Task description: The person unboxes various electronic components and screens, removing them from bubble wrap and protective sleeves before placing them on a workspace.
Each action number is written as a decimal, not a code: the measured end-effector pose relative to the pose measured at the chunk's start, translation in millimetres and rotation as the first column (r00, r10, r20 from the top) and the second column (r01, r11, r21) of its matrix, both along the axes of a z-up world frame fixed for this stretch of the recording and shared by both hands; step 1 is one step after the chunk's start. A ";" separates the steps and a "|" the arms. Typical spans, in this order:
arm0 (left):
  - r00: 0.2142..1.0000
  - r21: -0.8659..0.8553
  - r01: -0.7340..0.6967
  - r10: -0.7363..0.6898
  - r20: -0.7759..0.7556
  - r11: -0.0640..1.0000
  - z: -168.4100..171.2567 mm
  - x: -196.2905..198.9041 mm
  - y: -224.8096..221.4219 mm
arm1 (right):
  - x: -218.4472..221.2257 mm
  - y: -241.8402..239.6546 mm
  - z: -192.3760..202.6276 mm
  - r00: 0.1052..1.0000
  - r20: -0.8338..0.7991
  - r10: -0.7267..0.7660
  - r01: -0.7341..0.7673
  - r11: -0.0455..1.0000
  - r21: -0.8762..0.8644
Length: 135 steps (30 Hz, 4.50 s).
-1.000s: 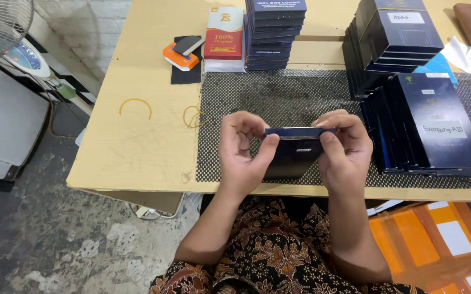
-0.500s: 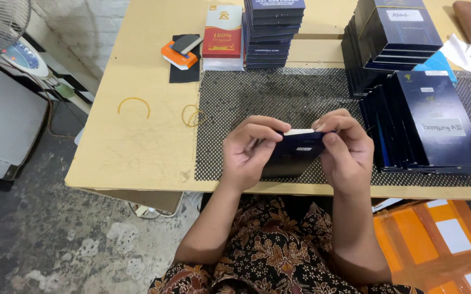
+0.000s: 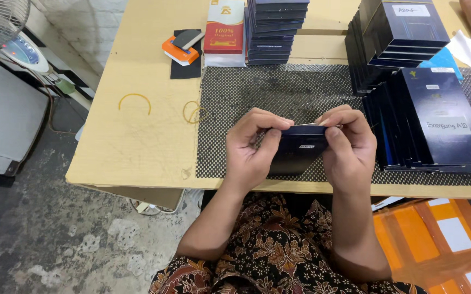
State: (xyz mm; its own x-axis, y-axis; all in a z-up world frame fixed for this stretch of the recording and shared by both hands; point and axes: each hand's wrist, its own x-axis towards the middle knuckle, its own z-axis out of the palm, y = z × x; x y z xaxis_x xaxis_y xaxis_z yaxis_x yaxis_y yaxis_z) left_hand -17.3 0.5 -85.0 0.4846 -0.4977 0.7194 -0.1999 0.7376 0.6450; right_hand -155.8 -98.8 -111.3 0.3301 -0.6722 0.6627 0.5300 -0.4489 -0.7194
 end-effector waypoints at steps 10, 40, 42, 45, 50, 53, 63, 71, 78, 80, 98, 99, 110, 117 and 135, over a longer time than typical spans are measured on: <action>0.988 0.061 -0.075 0.066 0.137 0.995 3.4 8.8 -0.2 | 6.5 3.8 4.3 0.998 -0.009 -0.065 0.064 0.995 -0.075; 0.921 -0.250 -0.110 0.193 0.337 0.962 -32.7 15.0 -19.0 | 3.4 -16.6 -23.4 0.998 -0.047 0.037 -0.050 0.948 -0.313; 0.840 -0.368 -0.237 0.380 0.386 0.899 -38.6 12.0 -23.3 | 0.7 -21.2 -27.6 0.999 -0.040 0.018 -0.033 0.919 -0.394; 0.806 -0.433 -0.277 0.453 0.380 0.858 -34.5 11.8 -17.6 | 0.9 -21.2 -32.7 1.000 -0.022 -0.001 -0.008 0.912 -0.410; 0.883 -0.155 -0.259 0.299 0.361 0.953 -66.0 13.6 -7.6 | 1.2 -13.0 -57.8 0.994 -0.037 -0.102 0.085 0.946 -0.311; 0.943 0.115 -0.136 0.093 0.319 0.984 -67.8 10.0 15.4 | -8.7 2.4 -70.3 0.977 -0.191 -0.098 0.062 0.981 -0.185; 0.906 0.677 -0.146 -0.178 0.384 0.722 -66.0 12.1 43.8 | -37.4 27.2 -46.6 0.671 -0.738 -0.069 -0.004 0.995 -0.096; 0.986 0.796 0.068 -0.162 0.038 0.601 -71.4 -14.6 30.2 | -55.9 41.2 -46.7 0.960 -0.279 -0.042 0.056 0.997 0.044; 0.907 0.669 0.407 -0.362 -0.215 0.623 -48.7 -59.6 5.1 | -107.9 40.7 -78.7 0.917 -0.060 -0.395 0.396 0.918 -0.008; 0.867 0.565 0.497 -0.408 -0.287 0.659 -48.0 -72.8 -9.5 | -120.3 37.7 -70.0 0.874 -0.037 -0.484 0.478 0.872 -0.105; 0.824 0.471 0.548 -0.544 -0.161 0.691 6.9 -151.4 -118.1 | -193.9 -54.2 -33.5 0.484 -0.020 -0.875 0.840 0.470 -0.271; 0.838 0.519 0.507 -0.534 -0.111 0.688 9.5 -151.6 -120.4 | -193.8 -57.3 -33.1 0.491 -0.050 -0.870 0.834 0.486 -0.261; 0.884 0.598 0.376 -0.468 -0.001 0.708 -19.6 -160.7 -103.6 | -205.8 -95.8 -38.3 0.909 -0.174 -0.378 0.412 0.875 0.254; 0.836 0.596 0.466 -0.547 -0.053 0.654 -13.2 -193.6 -106.4 | -189.3 -79.3 -6.5 0.925 -0.263 -0.273 0.354 0.871 0.340; 0.859 0.709 0.350 -0.511 0.018 0.613 17.0 -220.3 -103.6 | -219.1 -96.3 -10.1 0.967 -0.109 -0.228 0.235 0.649 0.723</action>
